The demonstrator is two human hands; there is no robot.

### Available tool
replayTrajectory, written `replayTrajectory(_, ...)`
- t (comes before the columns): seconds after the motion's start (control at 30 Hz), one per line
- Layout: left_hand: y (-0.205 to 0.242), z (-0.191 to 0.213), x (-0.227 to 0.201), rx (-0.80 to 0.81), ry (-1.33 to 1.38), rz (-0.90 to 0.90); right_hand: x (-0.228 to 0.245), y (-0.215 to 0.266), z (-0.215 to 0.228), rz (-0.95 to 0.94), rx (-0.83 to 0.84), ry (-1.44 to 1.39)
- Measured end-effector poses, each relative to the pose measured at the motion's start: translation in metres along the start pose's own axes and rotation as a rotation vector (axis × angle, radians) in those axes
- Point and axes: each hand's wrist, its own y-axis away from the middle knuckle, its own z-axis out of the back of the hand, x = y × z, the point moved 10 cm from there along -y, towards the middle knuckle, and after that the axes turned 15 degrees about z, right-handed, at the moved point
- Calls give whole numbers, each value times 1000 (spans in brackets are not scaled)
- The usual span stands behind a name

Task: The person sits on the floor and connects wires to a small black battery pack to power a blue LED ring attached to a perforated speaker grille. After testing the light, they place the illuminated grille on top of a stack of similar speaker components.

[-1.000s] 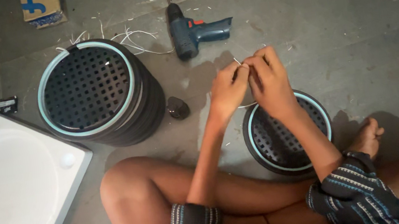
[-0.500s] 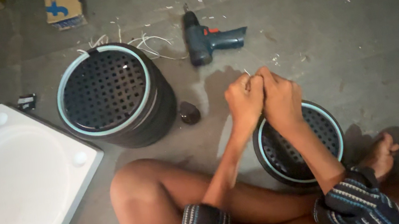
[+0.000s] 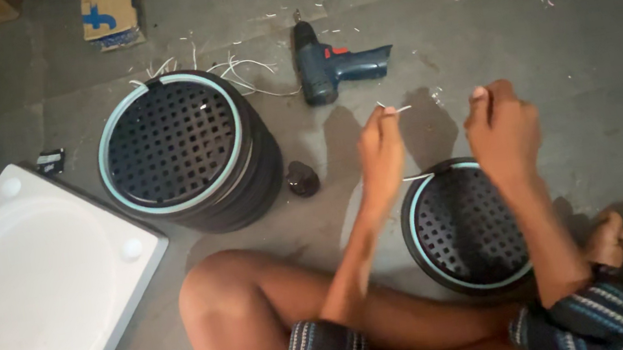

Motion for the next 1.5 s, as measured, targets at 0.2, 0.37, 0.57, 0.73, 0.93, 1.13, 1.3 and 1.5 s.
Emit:
replayTrajectory(0.2, -6, -17, 37, 165, 167, 284, 72, -7, 6, 331, 21, -422)
replayTrajectory(0.37, -4, -25, 28, 205, 148, 194, 95, -2, 7, 397, 35, -295)
replayTrajectory(0.57, 0, -31, 35, 228, 202, 220, 88, 1, -1, 375, 57, -199)
replayTrajectory(0.73, 3, -17, 25, 39, 45, 106, 89, 14, -20, 403, 83, -85)
replayTrajectory(0.93, 12, 4, 2, -178, -184, -71, 77, 21, -51, 336, 153, 12)
replayTrajectory(1.13, 18, 3, 1, -219, -226, -131, 69, 25, -59, 342, 190, 30)
replayTrajectory(1.3, 15, -3, 3, -195, -301, -200, 62, 28, -61, 307, 193, 79)
replayTrajectory(1.5, 16, -3, 10, -187, -352, -186, 59, 32, -66, 288, 206, 114)
